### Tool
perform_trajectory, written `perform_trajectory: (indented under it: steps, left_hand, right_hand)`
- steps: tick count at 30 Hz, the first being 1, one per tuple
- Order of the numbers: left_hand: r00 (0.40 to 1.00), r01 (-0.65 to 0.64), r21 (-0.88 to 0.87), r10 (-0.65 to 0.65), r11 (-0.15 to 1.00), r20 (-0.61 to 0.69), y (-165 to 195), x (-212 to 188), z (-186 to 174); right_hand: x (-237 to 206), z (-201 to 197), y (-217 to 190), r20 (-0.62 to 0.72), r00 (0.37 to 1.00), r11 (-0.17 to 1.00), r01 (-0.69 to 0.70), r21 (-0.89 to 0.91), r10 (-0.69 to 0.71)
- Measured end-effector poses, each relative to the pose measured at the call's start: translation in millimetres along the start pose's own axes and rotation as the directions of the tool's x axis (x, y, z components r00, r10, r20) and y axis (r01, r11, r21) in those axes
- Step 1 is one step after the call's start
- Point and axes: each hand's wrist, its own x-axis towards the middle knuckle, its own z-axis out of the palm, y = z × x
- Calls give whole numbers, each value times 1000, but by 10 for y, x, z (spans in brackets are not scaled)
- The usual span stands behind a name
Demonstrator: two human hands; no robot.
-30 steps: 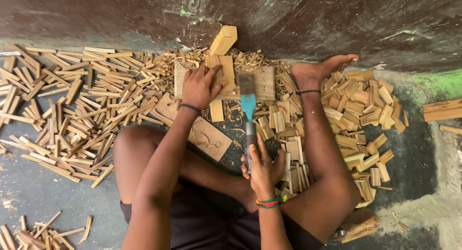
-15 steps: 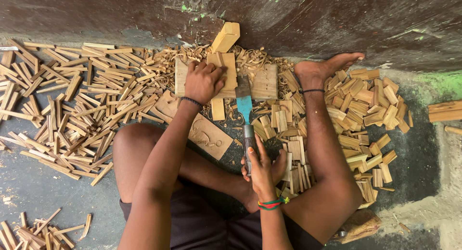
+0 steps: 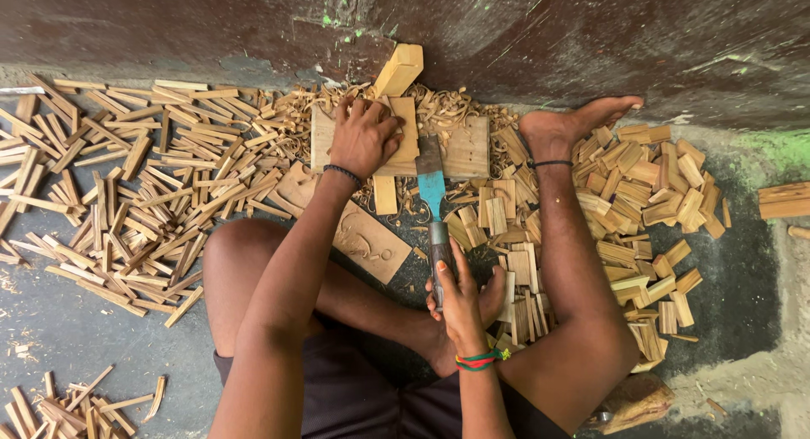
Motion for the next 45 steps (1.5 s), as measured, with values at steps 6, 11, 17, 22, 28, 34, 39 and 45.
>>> perform_trajectory:
  steps: [6, 11, 17, 22, 28, 34, 39, 45]
  left_hand:
    - [995, 11, -131, 2, 991, 101, -174, 9, 127]
    - [987, -51, -195, 80, 980, 142, -327, 33, 109]
    - [982, -48, -225, 87, 973, 170, -350, 92, 67]
    - [988, -4, -284, 48, 959, 148, -342, 64, -2]
    - [980, 88, -293, -29, 952, 198, -288, 117, -175]
    - [990, 101, -315, -64, 944, 127, -229, 40, -290]
    - [993, -35, -411, -16, 911, -120, 48, -28, -281]
    - [975, -210, -657, 204, 724, -87, 878, -121, -176]
  right_hand:
    - [-8, 11, -30, 7, 999, 999, -32, 13, 31]
    - [-19, 14, -49, -5, 1000, 1000, -23, -9, 23]
    - [-46, 50, -24, -18, 1000, 1000, -18, -25, 18]
    - [-82, 76, 25, -13, 999, 997, -49, -55, 48]
    - [-94, 18, 19, 9, 1000, 1000, -21, -7, 21]
    - [-157, -58, -31, -86, 996, 1000, -3, 17, 4]
    - [-272, -62, -76, -116, 991, 997, 63, -37, -67]
    - [-433, 39, -94, -18, 1000, 1000, -21, 11, 21]
